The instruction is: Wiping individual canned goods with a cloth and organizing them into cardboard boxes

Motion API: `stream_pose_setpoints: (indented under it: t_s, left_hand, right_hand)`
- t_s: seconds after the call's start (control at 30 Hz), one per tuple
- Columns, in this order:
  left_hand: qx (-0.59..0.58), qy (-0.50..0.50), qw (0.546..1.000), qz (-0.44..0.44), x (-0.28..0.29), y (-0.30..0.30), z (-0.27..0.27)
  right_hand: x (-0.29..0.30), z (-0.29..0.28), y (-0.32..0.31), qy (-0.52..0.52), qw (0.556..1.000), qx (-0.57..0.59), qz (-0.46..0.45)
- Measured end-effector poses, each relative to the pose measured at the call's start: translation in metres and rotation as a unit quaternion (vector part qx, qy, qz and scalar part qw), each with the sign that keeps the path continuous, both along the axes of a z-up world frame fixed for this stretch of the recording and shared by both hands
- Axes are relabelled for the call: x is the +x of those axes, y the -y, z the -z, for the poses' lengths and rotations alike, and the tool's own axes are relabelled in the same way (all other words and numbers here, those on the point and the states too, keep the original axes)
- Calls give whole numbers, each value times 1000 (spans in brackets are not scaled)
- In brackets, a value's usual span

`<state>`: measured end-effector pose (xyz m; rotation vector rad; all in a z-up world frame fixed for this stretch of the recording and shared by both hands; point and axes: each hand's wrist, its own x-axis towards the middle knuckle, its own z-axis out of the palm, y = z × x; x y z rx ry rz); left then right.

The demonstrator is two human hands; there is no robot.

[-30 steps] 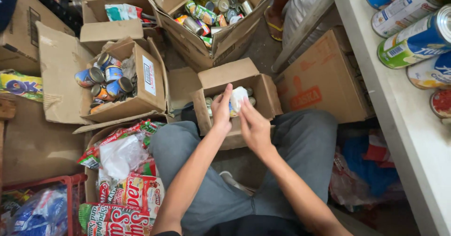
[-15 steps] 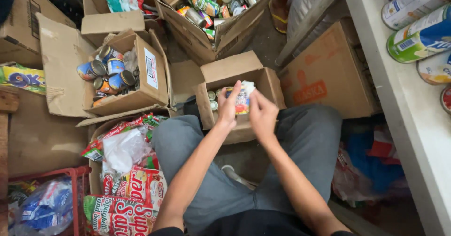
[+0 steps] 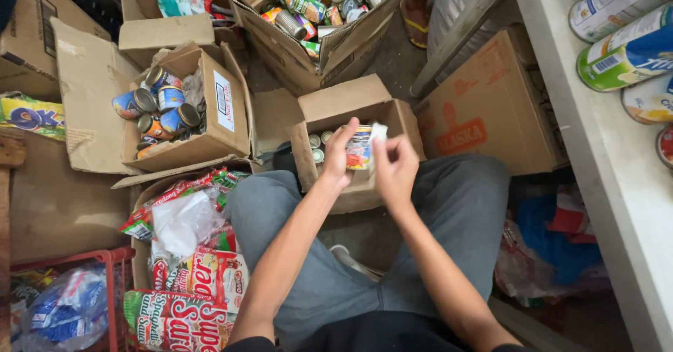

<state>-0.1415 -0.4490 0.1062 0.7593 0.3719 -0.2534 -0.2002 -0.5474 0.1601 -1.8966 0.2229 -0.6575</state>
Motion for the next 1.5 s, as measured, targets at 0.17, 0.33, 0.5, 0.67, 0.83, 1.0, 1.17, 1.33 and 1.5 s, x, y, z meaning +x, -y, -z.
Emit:
stream_pose_setpoints:
  t_s: [0.17,0.33,0.5,0.67,0.83,1.0,1.17,1.33,1.5]
  left_hand:
    - [64,9,998,-7,-1,6,-2]
    - [89,22,995,27,-6,0,-21]
    - [-45,10,998,43,0,-4,-32]
    - [-2,11,999,-32,-3,0,-5]
    - [20,57,998,-22,-6,11,-9]
    - [52,52,997,-20,-1,-5,-28]
    - [112,62,991,36,-12,13,-9]
    - [58,60,996,23,-4,13,-18]
    - [111,64,991,-37,-7,1,-47]
  right_hand:
    - [-2,4,-4,86,982,-149,-74]
    - [21,-2,3,78,990,-117,-27]
    - [13,36,12,-17,994,75,-72]
    - [-7,11,11,-24,998,-13,-63]
    - [28,6,17,-8,999,-22,-29]
    - [-6,1,7,-12,996,-88,-11]
    - [11,-4,8,16,994,-100,34]
    - [10,-1,7,-35,998,24,36]
    - [-3,-15,-2,-30,994,-103,5]
